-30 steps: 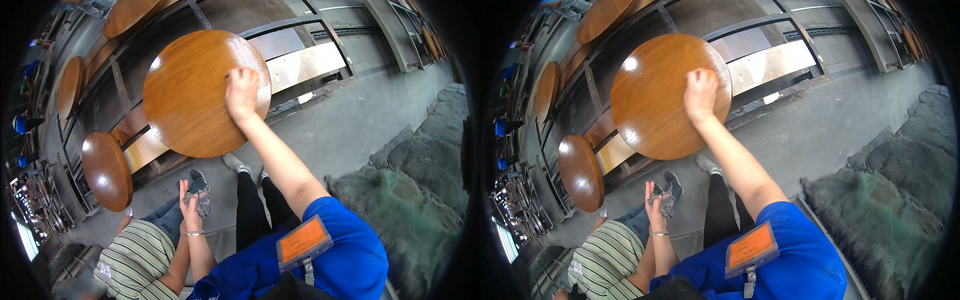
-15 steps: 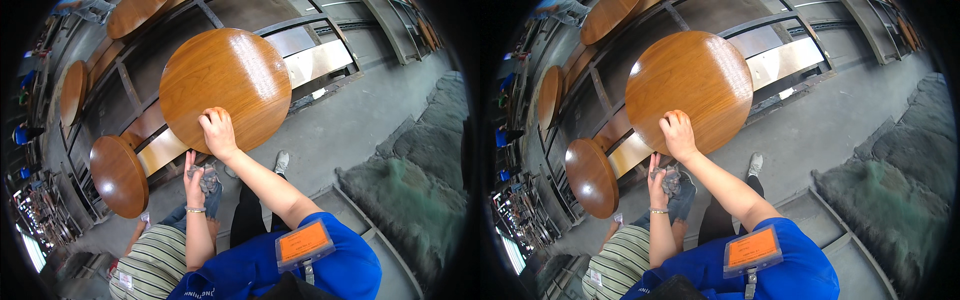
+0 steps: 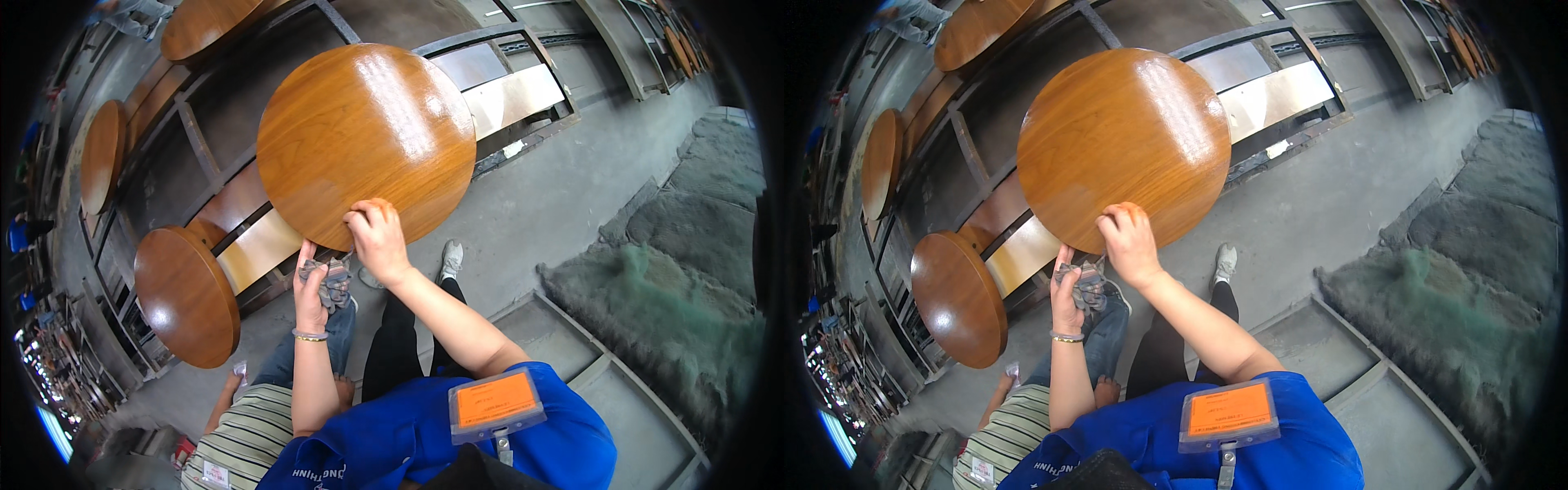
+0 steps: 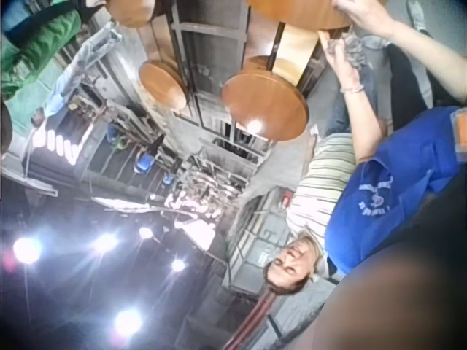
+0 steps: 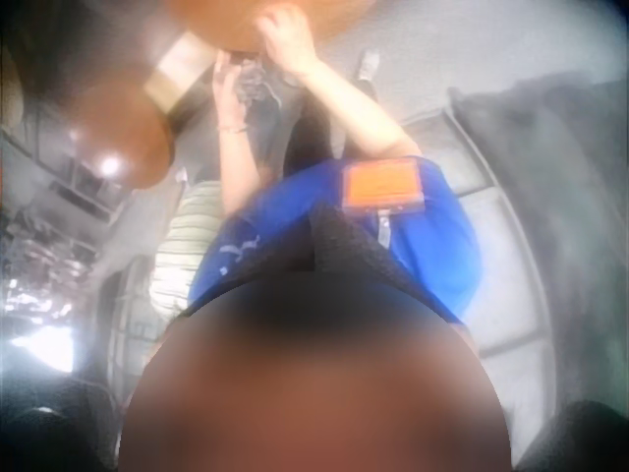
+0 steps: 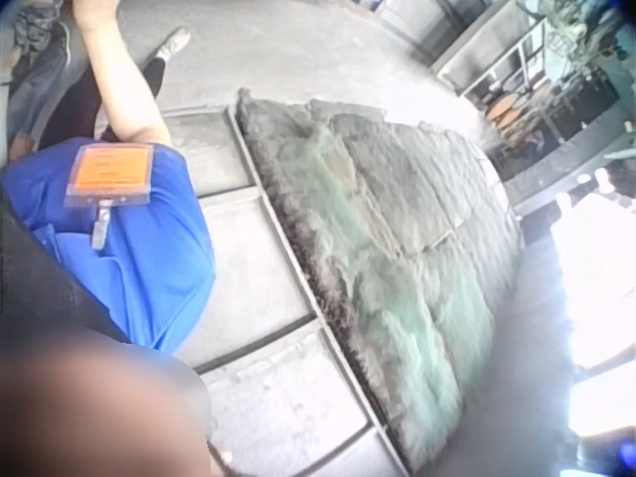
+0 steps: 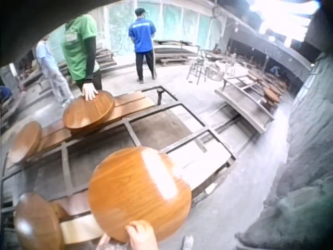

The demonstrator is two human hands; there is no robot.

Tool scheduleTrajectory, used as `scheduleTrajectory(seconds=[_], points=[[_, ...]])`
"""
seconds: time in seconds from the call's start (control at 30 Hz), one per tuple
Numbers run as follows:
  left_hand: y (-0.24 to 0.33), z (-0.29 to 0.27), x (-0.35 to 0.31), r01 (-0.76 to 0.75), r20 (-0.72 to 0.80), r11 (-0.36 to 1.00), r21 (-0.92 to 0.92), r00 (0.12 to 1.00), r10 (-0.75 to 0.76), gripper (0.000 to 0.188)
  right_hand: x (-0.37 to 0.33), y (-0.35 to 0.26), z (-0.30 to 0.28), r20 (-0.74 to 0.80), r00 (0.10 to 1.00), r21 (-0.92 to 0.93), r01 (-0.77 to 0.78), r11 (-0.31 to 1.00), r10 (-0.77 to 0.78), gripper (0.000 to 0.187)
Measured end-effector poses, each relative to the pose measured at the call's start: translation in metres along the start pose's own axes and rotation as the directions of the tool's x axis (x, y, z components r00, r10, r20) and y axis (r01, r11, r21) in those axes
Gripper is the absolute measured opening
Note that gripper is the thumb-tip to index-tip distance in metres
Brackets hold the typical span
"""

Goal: The person rubs a small dark pad over the surface of a round wooden tabletop, then wipes it with a cloth. They repeat this process on a second tabletop. The person works in a workshop with other workers visible in the background.

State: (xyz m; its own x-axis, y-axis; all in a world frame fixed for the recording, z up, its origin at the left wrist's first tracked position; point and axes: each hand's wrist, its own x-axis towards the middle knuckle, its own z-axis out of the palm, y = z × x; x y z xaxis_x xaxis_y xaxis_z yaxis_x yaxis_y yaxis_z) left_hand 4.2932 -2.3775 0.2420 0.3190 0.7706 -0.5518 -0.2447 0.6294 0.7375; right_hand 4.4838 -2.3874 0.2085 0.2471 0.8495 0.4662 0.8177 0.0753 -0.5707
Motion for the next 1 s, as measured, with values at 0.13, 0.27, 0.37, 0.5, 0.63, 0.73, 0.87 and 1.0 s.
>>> scheduleTrajectory(seconds=[0.13, 0.27, 0.37, 0.5, 0.63, 0.73, 0.87, 1.0], points=[[-0.001, -0.001, 0.002, -0.035, 0.001, 0.999, -0.011, 0.999, 0.035, 0.086, 0.01, 0.082, -0.053, -0.149, 0.961, -0.21, -0.261, 0.942, 0.233, 0.015], [-0.005, -0.005, 0.001, -0.01, 0.016, 1.0, 0.007, 1.0, 0.01, 0.085, -0.003, 0.092, -0.057, -0.223, 0.935, -0.266, -0.331, 0.905, 0.276, 0.018], [-0.006, -0.006, 0.001, -0.019, -0.027, 1.0, 0.016, 0.999, 0.019, 0.084, -0.028, 0.024, -0.029, -0.029, 0.986, -0.134, -0.166, 0.977, 0.163, 0.024], [-0.006, -0.009, 0.003, -0.043, 0.018, 0.999, 0.025, 0.999, 0.043, 0.085, -0.032, 0.019, -0.033, 0.018, 0.99, -0.096, -0.136, 0.986, 0.139, 0.02], [-0.009, -0.015, 0.004, -0.064, 0.042, 0.996, 0.063, 0.997, 0.062, 0.086, -0.024, 0.077, -0.057, -0.188, 0.936, -0.271, -0.34, 0.901, 0.297, 0.016], [-0.01, -0.018, 0.004, -0.036, 0.049, 0.999, 0.036, 0.998, 0.034, 0.087, -0.035, 0.044, -0.034, -0.083, 0.97, -0.237, -0.244, 0.94, 0.23, 0.019], [-0.011, -0.026, 0.006, -0.056, 0.074, 0.998, 0.024, 0.996, 0.054, 0.088, -0.045, -0.037, 0.004, 0.167, 0.986, 0.039, -0.017, 0.999, 0.01, 0.027], [-0.003, -0.048, 0.008, 0.031, 0.131, 0.999, 0.007, 0.991, -0.032, 0.092, -0.021, 0.012, -0.026, 0.007, 0.991, -0.188, -0.132, 0.973, 0.135, 0.021]])
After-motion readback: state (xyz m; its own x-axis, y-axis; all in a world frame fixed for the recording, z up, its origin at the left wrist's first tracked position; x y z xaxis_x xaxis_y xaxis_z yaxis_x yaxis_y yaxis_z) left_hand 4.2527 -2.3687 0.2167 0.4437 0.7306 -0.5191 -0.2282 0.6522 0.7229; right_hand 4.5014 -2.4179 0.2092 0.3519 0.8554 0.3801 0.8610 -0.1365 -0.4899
